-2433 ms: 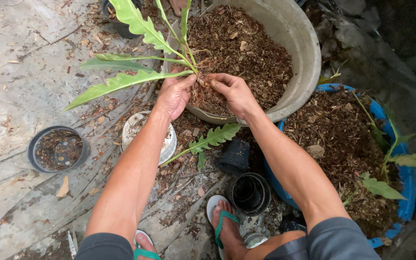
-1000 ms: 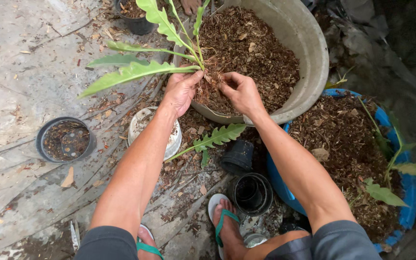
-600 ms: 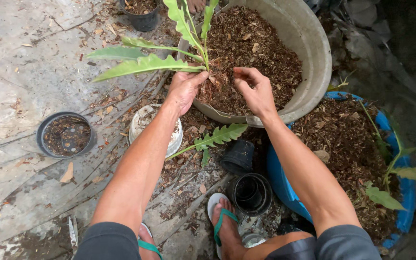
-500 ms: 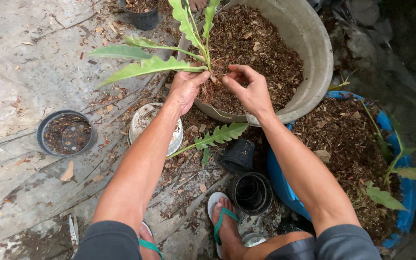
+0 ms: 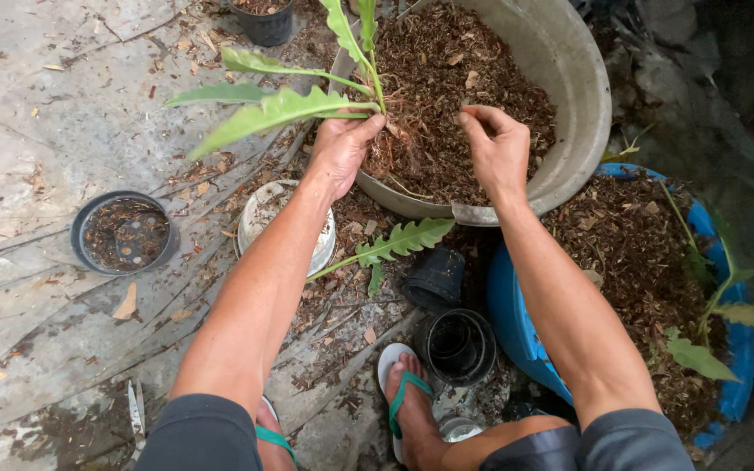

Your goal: The person removes a plant from a small black nursery bag, places it into a larger pot, and fills the surrounding space with soil from a nearby basin. The person then repeats the process with a second plant, adjusting the soil around the roots and firming it down.

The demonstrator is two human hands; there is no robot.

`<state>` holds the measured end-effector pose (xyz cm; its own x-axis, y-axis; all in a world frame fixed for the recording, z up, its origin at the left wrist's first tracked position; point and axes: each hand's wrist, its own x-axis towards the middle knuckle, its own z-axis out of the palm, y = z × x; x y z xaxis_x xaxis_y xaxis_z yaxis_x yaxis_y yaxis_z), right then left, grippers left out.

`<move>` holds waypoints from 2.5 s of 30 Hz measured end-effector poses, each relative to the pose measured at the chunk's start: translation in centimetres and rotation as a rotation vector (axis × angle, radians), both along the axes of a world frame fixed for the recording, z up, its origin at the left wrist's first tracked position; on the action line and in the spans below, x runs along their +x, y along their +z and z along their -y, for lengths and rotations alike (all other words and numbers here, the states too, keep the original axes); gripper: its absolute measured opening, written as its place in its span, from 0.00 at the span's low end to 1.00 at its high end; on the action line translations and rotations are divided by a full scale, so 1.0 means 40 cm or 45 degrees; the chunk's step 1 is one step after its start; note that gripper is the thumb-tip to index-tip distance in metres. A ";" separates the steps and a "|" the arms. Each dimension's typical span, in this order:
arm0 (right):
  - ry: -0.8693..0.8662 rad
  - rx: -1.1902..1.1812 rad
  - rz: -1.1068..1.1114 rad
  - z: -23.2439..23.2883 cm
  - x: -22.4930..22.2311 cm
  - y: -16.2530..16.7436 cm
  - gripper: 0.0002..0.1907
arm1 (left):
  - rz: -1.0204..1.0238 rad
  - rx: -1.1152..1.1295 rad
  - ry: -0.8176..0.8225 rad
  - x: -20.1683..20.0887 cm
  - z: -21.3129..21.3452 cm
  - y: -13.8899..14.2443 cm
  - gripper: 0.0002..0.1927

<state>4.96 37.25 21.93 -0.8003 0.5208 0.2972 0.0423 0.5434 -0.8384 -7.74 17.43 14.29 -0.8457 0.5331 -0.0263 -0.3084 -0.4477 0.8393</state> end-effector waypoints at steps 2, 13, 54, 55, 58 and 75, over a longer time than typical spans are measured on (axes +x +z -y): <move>0.123 0.090 -0.140 0.003 0.006 -0.003 0.11 | 0.022 0.025 0.010 -0.005 0.007 -0.004 0.15; 0.368 0.557 -0.093 0.125 -0.004 -0.019 0.16 | 0.069 0.126 -0.025 0.005 -0.003 -0.002 0.18; 0.318 0.948 -0.311 0.283 0.035 0.026 0.06 | 0.152 0.122 0.112 0.038 0.091 0.070 0.18; 0.326 0.933 -0.305 0.289 0.032 0.022 0.06 | 0.136 0.157 0.107 0.040 0.097 0.076 0.19; 0.351 0.908 -0.311 0.302 0.035 0.019 0.08 | 0.109 0.214 0.090 0.044 0.117 0.088 0.22; 0.287 0.439 -0.131 0.364 0.035 0.086 0.12 | 0.015 0.333 0.045 0.064 0.215 0.120 0.23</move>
<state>6.37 22.68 25.36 -0.8399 0.1922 0.5075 -0.1840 0.7789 -0.5995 -5.17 8.83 19.10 -0.8645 0.4930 0.0982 -0.2978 -0.6597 0.6900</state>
